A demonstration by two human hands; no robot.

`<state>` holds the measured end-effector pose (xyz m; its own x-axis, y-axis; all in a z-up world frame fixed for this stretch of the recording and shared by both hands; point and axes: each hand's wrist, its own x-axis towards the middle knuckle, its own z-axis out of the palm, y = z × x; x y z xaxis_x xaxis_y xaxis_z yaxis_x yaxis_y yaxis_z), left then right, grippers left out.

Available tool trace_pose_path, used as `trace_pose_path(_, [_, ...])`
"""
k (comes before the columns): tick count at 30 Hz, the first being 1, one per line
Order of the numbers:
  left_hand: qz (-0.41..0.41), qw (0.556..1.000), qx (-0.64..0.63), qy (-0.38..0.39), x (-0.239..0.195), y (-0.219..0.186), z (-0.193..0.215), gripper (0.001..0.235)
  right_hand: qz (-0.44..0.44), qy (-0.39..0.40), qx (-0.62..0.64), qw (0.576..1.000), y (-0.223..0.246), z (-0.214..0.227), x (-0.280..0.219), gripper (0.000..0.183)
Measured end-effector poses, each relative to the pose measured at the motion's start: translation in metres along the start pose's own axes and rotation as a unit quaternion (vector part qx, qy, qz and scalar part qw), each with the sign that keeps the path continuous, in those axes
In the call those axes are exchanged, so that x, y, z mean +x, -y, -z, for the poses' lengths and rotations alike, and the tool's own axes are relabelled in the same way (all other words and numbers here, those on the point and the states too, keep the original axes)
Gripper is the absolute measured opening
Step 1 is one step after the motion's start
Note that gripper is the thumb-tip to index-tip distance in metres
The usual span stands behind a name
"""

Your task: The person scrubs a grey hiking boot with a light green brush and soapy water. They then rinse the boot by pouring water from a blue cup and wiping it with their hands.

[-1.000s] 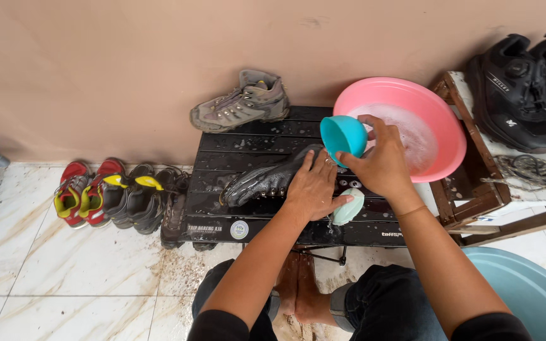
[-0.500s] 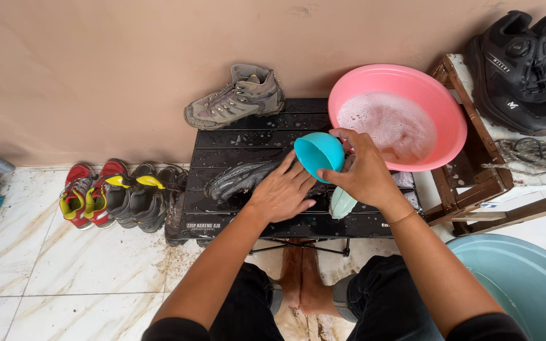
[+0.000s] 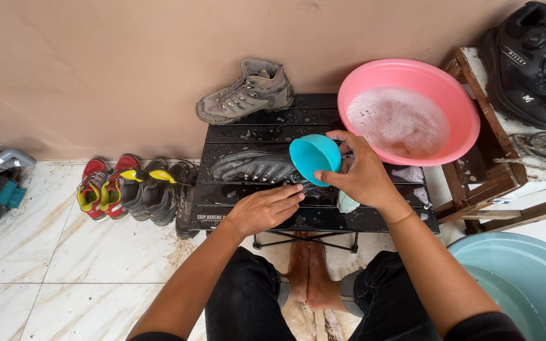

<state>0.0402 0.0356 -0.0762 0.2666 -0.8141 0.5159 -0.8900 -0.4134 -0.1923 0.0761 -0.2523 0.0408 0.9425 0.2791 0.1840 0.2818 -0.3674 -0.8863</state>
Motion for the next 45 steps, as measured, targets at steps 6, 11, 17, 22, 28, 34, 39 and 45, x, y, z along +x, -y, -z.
trace_pose_path(6, [0.087,0.992,0.091,0.018,-0.015,0.005,-0.018,0.048,0.022,-0.007,0.007,1.0,0.003,-0.006,0.003,0.095])
trace_pose_path(11, [0.105,0.989,0.081,-0.062,-0.02,-0.003,-0.019,0.013,0.001,-0.025,0.047,0.999,-0.007,-0.014,0.009,0.098])
trace_pose_path(17, [0.176,0.97,0.113,0.12,-0.041,0.001,0.019,0.071,0.006,-0.003,0.067,0.998,0.015,-0.028,0.01,0.093])
trace_pose_path(22, [0.298,0.928,0.171,0.146,-0.08,0.023,0.048,0.078,0.0,0.013,0.077,0.997,0.027,-0.042,0.018,0.092])
trace_pose_path(28, [0.411,0.89,0.154,0.124,-0.065,0.025,0.055,0.082,0.015,-0.011,0.086,0.996,0.009,-0.058,0.04,0.088])
trace_pose_path(34, [0.312,0.945,0.091,0.032,0.031,0.028,0.002,0.081,0.136,-0.06,-0.044,0.988,0.035,-0.051,0.037,0.089])
trace_pose_path(39, [0.236,0.971,0.009,0.031,0.092,0.014,-0.036,0.078,0.152,-0.15,-0.044,0.976,0.013,-0.011,0.021,0.095])
trace_pose_path(45, [0.259,0.96,-0.017,-0.106,0.155,0.002,-0.082,0.027,-0.015,-0.292,0.167,0.942,-0.072,0.059,-0.053,0.077])
